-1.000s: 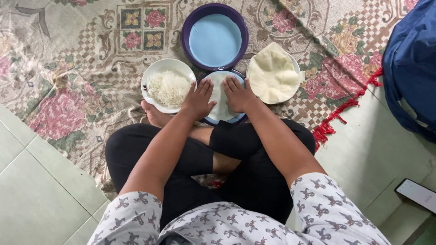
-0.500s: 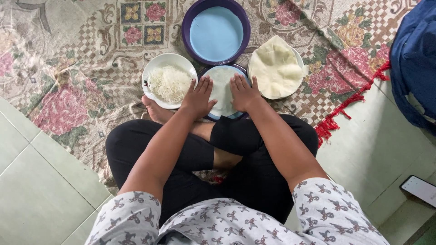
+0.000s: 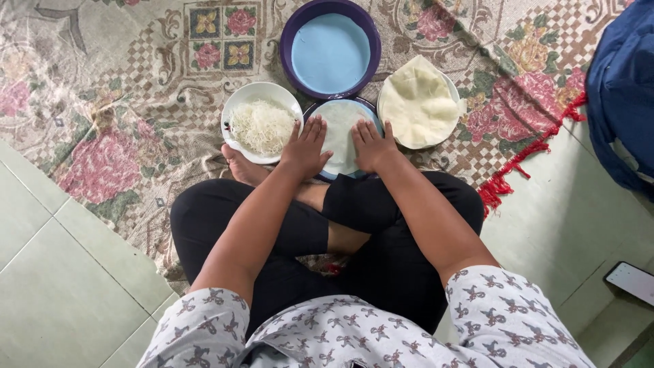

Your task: A person sitting on the floor is manually filling circular pastry wrappers with a white rice-like filling.

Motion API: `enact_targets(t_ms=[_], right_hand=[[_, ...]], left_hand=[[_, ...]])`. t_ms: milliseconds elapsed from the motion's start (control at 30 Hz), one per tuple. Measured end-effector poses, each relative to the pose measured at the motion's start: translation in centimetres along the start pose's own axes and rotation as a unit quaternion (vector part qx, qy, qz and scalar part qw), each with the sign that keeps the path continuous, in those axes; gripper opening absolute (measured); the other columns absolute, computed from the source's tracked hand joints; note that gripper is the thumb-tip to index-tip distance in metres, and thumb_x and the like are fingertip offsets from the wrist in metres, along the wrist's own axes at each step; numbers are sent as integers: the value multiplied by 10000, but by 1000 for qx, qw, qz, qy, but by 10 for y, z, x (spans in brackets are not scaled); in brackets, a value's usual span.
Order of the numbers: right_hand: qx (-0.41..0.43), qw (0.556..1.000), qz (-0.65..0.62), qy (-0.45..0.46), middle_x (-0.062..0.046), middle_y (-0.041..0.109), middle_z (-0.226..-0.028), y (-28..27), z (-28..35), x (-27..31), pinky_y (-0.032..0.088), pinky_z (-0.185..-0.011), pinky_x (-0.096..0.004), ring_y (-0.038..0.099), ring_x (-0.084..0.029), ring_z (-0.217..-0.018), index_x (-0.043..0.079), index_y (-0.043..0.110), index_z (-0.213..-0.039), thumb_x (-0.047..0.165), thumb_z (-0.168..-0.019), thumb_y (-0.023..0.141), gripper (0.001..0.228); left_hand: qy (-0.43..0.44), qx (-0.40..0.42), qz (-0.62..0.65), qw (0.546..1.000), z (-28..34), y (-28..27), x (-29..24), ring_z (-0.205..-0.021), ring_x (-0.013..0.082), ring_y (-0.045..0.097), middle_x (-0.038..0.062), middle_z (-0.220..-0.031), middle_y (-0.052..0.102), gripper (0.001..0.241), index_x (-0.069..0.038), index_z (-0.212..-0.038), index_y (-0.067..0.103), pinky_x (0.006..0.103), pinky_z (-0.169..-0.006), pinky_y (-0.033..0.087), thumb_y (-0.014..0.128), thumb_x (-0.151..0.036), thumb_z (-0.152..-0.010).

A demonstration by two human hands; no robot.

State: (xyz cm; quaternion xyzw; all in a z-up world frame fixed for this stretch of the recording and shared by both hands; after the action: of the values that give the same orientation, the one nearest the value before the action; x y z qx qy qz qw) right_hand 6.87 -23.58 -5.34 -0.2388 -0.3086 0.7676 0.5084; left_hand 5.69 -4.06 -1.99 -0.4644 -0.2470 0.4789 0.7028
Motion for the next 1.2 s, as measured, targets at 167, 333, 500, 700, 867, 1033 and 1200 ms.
enact_targets(t_ms=[167, 333, 500, 700, 867, 1033, 1200], right_hand=[[-6, 1000, -1, 4, -48, -81, -1750, -3, 16, 3, -123, -1260, -653, -59, -265, -1608, 195, -37, -1681, 519, -1029, 399, 849], [-21, 1000, 7, -11, -30, -60, -1754, -16, 53, 8, -106, -1266, -649, -16, -269, -1611, 221, 11, -1688, 441, -1071, 378, 751], [22, 999, 23, -17, 1, -108, -1746, 15, 30, 7, -75, -1259, -681, -52, -269, -1606, 264, -34, -1681, 513, -1063, 335, 762], [-4, 999, 30, -41, -7, -66, -1755, -13, 67, 20, -62, -1267, -671, -20, -272, -1613, 269, -7, -1687, 458, -1095, 317, 701], [-14, 992, 71, -101, 37, -40, -1758, -7, 65, 28, -15, -1267, -677, -17, -251, -1615, 273, 11, -1687, 462, -1095, 272, 673], [-26, 988, 73, -136, 58, 6, -1759, 2, 55, 27, 16, -1274, -666, 17, -240, -1616, 277, 44, -1691, 437, -1096, 260, 652], [-9, 987, 61, -147, 57, 3, -1757, 22, 28, 22, -19, -1258, -687, 25, -222, -1613, 277, 56, -1683, 448, -1085, 266, 657]], left_hand=[[4, 1, -8, 1000, 14, -2, -5, -1620, 293, 38, 138, -1752, 46, 807, -78, -1679, 100, 518, -1309, -50, 242, -590, -1073], [7, 4, -9, 1000, 24, 2, -3, -1619, 274, 32, 129, -1753, 39, 812, -86, -1681, 95, 515, -1304, -66, 234, -603, -1071], [22, 66, -20, 997, 14, 40, -1, -1612, 273, 64, 116, -1749, 50, 817, -91, -1675, 108, 522, -1309, -53, 207, -627, -1066], [24, 62, -39, 997, 21, 33, 0, -1611, 265, 59, 101, -1749, 41, 825, -101, -1675, 97, 518, -1308, -67, 219, -638, -1061], [46, 67, -24, 996, 36, 22, -8, -1610, 281, 94, 107, -1750, 72, 764, -99, -1678, 121, 523, -1312, -42, 229, -566, -1082], [66, 71, -47, 994, 45, 7, -15, -1611, 277, 89, 68, -1754, 69, 718, -141, -1684, 121, 531, -1316, -24, 243, -521, -1087], [80, 91, -54, 991, 50, 0, -21, -1609, 270, 94, 29, -1755, 70, 653, -206, -1690, 142, 537, -1307, -40, 207, -493, -1107]])
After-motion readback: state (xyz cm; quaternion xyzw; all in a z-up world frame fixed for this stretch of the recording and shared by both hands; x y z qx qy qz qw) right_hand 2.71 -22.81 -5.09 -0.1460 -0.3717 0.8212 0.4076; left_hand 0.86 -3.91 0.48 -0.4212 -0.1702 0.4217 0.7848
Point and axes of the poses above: each hand's wrist, its own z-axis away from the middle knuckle, its own y-axis out of the palm, x = y × z, the point moved 4 cm from there along -z, towards the middle knuckle
